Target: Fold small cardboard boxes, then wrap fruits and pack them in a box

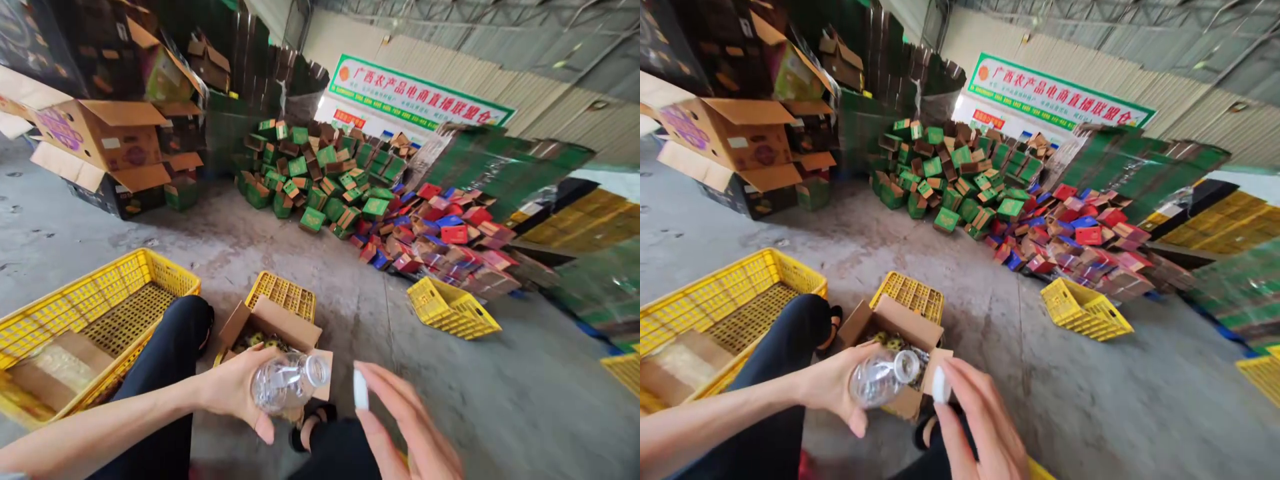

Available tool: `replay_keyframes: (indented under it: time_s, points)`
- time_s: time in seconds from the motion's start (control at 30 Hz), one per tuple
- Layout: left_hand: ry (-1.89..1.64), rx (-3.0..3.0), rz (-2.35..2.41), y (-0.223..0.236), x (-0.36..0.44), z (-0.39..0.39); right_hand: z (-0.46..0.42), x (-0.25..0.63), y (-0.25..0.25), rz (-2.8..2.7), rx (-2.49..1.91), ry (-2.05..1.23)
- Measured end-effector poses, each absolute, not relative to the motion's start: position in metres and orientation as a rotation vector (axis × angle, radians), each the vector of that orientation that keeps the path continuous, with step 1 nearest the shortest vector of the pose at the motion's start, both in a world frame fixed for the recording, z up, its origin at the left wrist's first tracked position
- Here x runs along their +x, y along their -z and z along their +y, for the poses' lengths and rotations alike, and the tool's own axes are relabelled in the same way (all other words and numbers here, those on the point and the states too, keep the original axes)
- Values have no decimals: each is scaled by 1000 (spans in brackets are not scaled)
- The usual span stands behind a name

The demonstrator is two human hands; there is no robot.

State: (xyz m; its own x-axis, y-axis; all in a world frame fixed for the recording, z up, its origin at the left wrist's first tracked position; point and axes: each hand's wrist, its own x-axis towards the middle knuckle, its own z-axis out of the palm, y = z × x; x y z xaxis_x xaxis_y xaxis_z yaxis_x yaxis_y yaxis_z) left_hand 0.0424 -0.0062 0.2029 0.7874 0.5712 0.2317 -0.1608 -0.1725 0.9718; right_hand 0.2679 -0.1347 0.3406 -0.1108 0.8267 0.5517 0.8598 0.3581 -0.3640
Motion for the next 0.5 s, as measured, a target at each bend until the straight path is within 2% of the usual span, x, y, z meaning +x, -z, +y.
replay_keyframes:
  time_s: [0.17,0.5]
  points:
    - [-548,1543,247,-185,34,-12,-106,252,-361,-2291,-1393,-115]
    - [-380,1367,84,-198,13,-1,-81,249,-350,-2369,-1449,-369]
